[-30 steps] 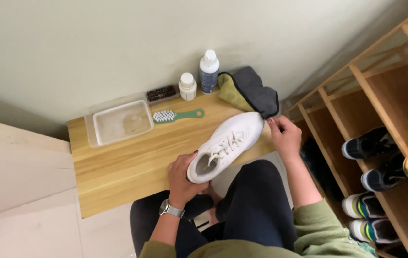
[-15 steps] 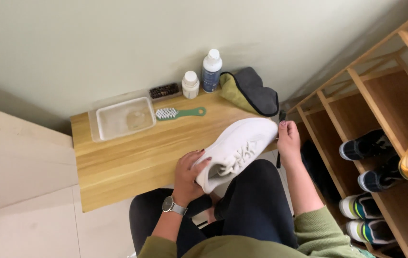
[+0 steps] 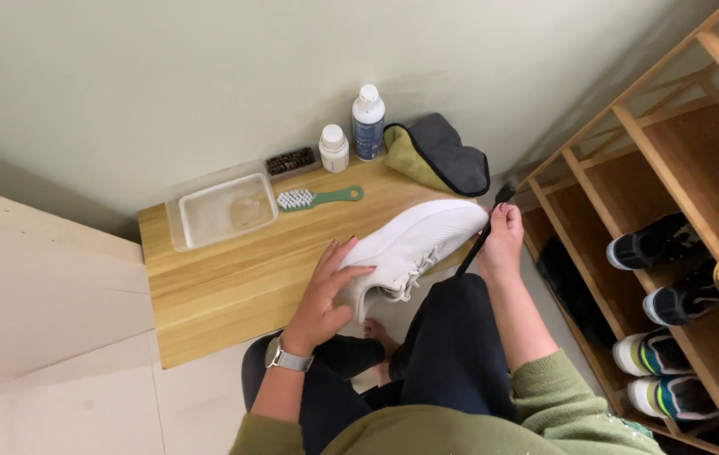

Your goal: The person sits on the floor and scrubs a white sneaker with a small brush. They hold the shoe in one hand and use the brush to clean the upper, laces, and sole areas.

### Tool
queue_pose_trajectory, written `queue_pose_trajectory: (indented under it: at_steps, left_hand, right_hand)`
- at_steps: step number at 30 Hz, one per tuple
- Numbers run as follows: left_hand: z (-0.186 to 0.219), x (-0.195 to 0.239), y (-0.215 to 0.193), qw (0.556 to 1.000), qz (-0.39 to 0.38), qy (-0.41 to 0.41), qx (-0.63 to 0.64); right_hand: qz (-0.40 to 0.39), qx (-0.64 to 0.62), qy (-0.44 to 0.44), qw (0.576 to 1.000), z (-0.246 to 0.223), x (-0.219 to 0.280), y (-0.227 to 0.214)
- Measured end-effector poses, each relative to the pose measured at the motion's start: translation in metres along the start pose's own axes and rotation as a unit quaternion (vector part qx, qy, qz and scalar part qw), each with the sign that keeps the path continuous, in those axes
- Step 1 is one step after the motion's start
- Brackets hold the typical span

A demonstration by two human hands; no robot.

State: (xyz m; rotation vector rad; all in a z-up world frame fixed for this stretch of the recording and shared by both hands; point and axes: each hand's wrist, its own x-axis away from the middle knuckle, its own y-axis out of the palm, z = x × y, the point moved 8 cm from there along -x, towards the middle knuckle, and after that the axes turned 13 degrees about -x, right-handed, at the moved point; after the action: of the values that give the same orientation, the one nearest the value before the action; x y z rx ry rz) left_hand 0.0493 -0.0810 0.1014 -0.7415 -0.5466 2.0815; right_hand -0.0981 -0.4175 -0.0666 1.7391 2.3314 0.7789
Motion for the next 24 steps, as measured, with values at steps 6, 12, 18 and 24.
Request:
queue_pose_trajectory:
  at_steps: [6,12,18,24]
  left_hand:
    - [0.008,-0.036,0.041,0.964,-0.024,-0.099,-0.247]
    - [0.049,-0.074,0.038,0.962,0.136,0.011,-0.236]
    - [0.102,-0.056,-0.007,0.965,0.208,0.068,-0.144]
    - [0.125,-0.024,-0.021,0.931,0.316,0.089,-0.157]
  right_hand:
    - [-0.008,-0.038,-0.039,0.998,-0.029,0.033,0.032]
    - [-0.106,-0.093,-0.15,0.979,-0.1,0.089,0.087]
    - [-0.254,-0.118,-0.294,0.914,-0.192,0.183,0.147]
    - [-0.351,-0.07,-0.293,0.887,-0.191,0.23,0.174]
